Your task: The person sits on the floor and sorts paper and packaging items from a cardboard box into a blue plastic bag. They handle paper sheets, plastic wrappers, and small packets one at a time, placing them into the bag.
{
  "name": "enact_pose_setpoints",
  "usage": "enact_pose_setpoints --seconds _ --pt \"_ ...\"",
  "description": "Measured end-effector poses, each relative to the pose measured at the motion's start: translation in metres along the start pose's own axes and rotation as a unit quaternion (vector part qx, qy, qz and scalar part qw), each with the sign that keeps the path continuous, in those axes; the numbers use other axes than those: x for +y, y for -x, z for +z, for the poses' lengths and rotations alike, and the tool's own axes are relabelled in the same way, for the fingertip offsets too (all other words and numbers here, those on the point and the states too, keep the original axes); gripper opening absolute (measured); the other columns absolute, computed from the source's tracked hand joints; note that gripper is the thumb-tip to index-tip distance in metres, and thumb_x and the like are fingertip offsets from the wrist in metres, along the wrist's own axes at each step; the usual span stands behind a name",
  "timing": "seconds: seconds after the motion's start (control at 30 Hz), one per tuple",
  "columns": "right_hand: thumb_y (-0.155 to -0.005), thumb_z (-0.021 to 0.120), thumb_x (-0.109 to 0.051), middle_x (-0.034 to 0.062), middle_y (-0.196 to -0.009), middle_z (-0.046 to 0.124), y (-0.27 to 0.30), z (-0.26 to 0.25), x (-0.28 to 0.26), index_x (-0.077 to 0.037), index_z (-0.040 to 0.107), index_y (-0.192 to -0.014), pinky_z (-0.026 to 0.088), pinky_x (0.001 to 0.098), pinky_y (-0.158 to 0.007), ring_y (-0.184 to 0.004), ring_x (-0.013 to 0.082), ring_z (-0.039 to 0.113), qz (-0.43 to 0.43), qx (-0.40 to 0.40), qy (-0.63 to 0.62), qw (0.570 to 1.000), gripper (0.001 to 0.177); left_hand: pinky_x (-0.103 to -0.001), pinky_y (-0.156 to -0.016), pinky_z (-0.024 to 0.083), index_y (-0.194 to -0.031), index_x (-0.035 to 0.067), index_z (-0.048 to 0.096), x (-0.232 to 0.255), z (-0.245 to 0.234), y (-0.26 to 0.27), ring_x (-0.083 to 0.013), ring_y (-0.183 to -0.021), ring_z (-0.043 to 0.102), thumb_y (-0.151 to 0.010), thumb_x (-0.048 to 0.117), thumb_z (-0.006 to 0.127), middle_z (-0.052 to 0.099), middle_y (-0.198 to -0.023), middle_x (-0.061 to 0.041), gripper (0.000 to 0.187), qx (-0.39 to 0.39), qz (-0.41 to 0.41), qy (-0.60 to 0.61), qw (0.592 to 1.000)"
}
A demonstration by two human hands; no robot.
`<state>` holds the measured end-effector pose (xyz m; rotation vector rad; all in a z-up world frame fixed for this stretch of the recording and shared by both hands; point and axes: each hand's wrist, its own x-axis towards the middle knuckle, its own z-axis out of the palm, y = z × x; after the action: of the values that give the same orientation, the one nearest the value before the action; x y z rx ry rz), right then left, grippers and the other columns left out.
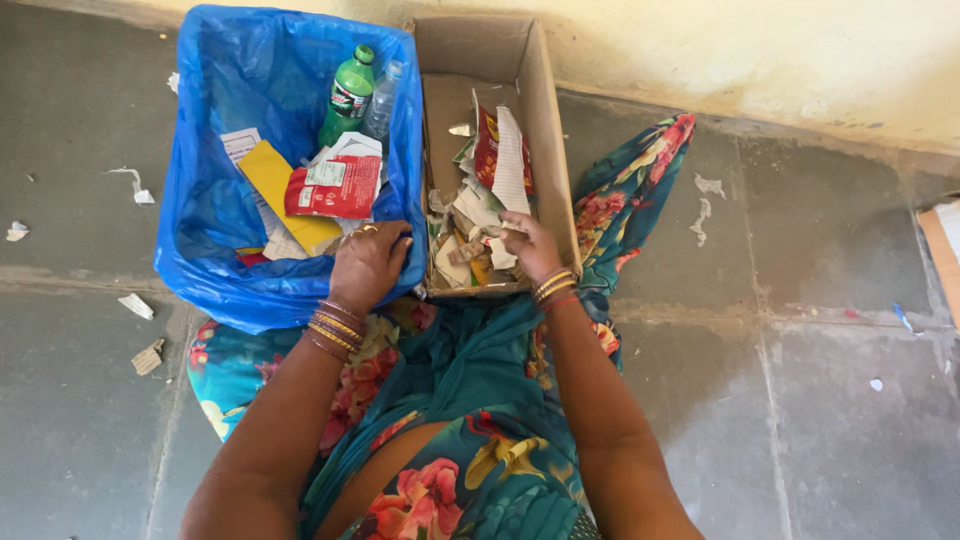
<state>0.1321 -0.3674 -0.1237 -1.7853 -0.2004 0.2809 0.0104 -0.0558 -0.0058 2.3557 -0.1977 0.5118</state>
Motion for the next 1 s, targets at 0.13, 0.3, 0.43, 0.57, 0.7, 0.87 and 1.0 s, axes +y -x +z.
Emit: enact_pose_setpoints --seconds 0.13,0.3,0.43,0.57,0.7,0.87,1.0 --pt "-0.089 0.075 -0.021 0.0180 -0.144 0.060 -0.026 0.011 -0.004 -0.012 0.063 -0.136 0.054 0.0391 -0.102 -0.124 0.0321 0.065 -0.054 -0.072 0.221 0.971 0.050 -0.049 -0.076 0.053 -0.107 0.011 0.072 0.004 -0.002 -0.002 -0.0369 -0.083 0.069 -0.094 0.021 0.069 0.072 -0.087 -0.016 0.016 -0.013 -0.036 -0.019 0.999" --pt "-0.071 0.090 -0.033 0.0305 -0.158 0.030 -0.053 0.036 -0.028 -0.019 0.049 -0.151 0.041 0.0476 -0.118 -0.142 0.0459 0.042 -0.026 -0.120 0.399 0.909 0.090 -0.048 -0.075 0.054 -0.105 0.010 0.070 0.006 -0.003 -0.003 -0.0365 -0.083 0.069 -0.094 0.018 0.067 0.072 -0.089 -0.015 0.014 0.002 -0.005 -0.018 1.000" --pt "-0.070 0.093 -0.043 0.0260 -0.166 0.003 -0.054 0.063 -0.049 -0.032 0.024 -0.159 0.036 0.0492 -0.116 -0.146 0.0469 0.029 0.137 -0.192 0.499 0.834 0.113 -0.048 -0.074 0.054 -0.106 0.009 0.070 0.009 -0.006 -0.005 -0.0366 -0.082 0.068 -0.094 0.017 0.067 0.072 -0.090 -0.014 0.014 -0.011 -0.016 -0.026 0.999" --pt "-0.074 0.089 -0.035 0.0209 -0.164 0.011 -0.051 0.073 -0.044 -0.041 0.026 -0.157 0.043 0.0499 -0.108 -0.139 0.0498 0.034 0.125 -0.239 0.549 0.791 0.104 -0.048 -0.076 0.054 -0.105 0.008 0.070 0.008 -0.006 -0.007 -0.0362 -0.085 0.068 -0.094 0.016 0.067 0.071 -0.090 -0.015 0.014 -0.010 -0.006 -0.026 1.000" --pt "-0.084 0.076 -0.027 0.0174 -0.146 0.051 -0.052 0.070 -0.017 -0.033 0.055 -0.143 0.054 0.0487 -0.099 -0.123 0.0388 0.063 0.045 -0.205 0.559 0.802 0.063 -0.047 -0.076 0.054 -0.105 0.008 0.070 0.007 -0.004 -0.007 -0.0361 -0.084 0.068 -0.094 0.015 0.067 0.072 -0.090 -0.014 0.014 -0.013 -0.008 -0.026 1.000" --pt "-0.083 0.076 -0.027 0.0171 -0.119 0.068 -0.061 0.067 0.016 -0.019 0.071 -0.114 0.055 0.0471 -0.092 -0.111 0.0371 0.067 0.020 -0.228 0.572 0.788 0.033 -0.048 -0.077 0.053 -0.104 0.008 0.070 0.007 -0.005 -0.006 -0.0360 -0.084 0.068 -0.094 0.015 0.066 0.071 -0.089 -0.014 0.013 -0.005 0.002 -0.019 1.000" --pt "-0.087 0.071 -0.018 0.0175 -0.102 0.073 -0.065 0.060 0.025 -0.016 0.076 -0.104 0.057 0.0469 -0.086 -0.100 0.0376 0.071 -0.022 -0.211 0.557 0.803 0.018 -0.048 -0.075 0.053 -0.102 0.008 0.070 0.009 -0.006 -0.005 -0.0366 -0.084 0.068 -0.094 0.015 0.067 0.070 -0.088 -0.015 0.012 -0.001 0.001 -0.019 1.000"
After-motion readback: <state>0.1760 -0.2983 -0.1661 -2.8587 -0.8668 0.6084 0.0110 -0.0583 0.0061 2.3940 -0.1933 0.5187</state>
